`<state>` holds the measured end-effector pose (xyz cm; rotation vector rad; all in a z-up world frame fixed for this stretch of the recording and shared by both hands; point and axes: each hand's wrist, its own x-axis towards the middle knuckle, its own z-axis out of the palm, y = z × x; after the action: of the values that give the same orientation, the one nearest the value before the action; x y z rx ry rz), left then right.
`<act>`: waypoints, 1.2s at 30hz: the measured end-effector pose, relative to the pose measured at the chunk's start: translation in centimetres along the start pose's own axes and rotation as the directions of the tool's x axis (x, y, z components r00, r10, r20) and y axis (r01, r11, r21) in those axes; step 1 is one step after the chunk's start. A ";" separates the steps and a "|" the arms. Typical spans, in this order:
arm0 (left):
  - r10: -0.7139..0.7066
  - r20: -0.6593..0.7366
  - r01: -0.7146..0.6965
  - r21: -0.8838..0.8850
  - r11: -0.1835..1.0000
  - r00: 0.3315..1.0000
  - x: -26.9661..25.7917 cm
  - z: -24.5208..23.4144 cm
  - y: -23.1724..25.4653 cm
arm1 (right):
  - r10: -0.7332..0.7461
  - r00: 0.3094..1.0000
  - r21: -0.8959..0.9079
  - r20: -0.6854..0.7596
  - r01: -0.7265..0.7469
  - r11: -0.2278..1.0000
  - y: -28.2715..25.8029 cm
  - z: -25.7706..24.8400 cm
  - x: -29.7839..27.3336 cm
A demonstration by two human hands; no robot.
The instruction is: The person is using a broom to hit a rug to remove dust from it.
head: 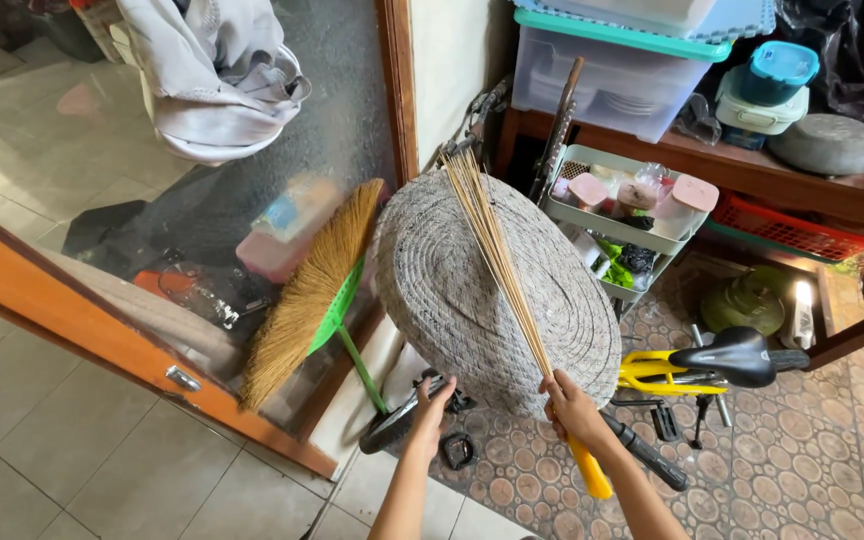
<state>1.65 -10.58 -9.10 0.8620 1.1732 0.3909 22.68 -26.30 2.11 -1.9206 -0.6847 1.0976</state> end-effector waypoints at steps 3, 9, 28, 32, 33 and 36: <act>0.034 0.044 -0.031 -0.055 0.998 0.998 0.9 0.7 -0.5 | 0.009 0.999 0.044 0.031 -0.011 0.999 -0.1 0.0 -0.3; 0.045 0.031 -0.038 -0.214 0.976 0.999 1.3 2.1 -2.0 | -0.135 0.987 0.064 -0.093 0.141 0.988 -0.5 -1.3 -1.7; 0.273 -0.328 -0.422 -0.589 0.689 0.904 1.9 7.0 -5.7 | -0.370 0.926 -0.404 -0.073 0.311 0.860 5.0 -12.8 0.2; 0.183 -0.371 -0.371 -0.537 0.758 0.910 -2.6 8.2 -2.5 | -0.196 0.976 -0.244 -0.091 0.169 0.955 3.9 -12.7 2.7; 0.190 -0.377 -0.370 -0.493 0.787 0.907 -3.1 8.3 -2.0 | -0.183 0.980 -0.252 -0.076 0.158 0.955 3.9 -12.2 3.4; 0.208 -0.411 -0.394 -0.441 0.806 0.887 -3.2 8.6 -2.4 | -0.257 0.966 -0.411 0.000 0.235 0.881 5.6 -9.9 2.2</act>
<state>8.00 -17.51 -7.81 0.5111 1.1621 1.1142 32.75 -31.27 -0.60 -2.1241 -1.1677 0.7798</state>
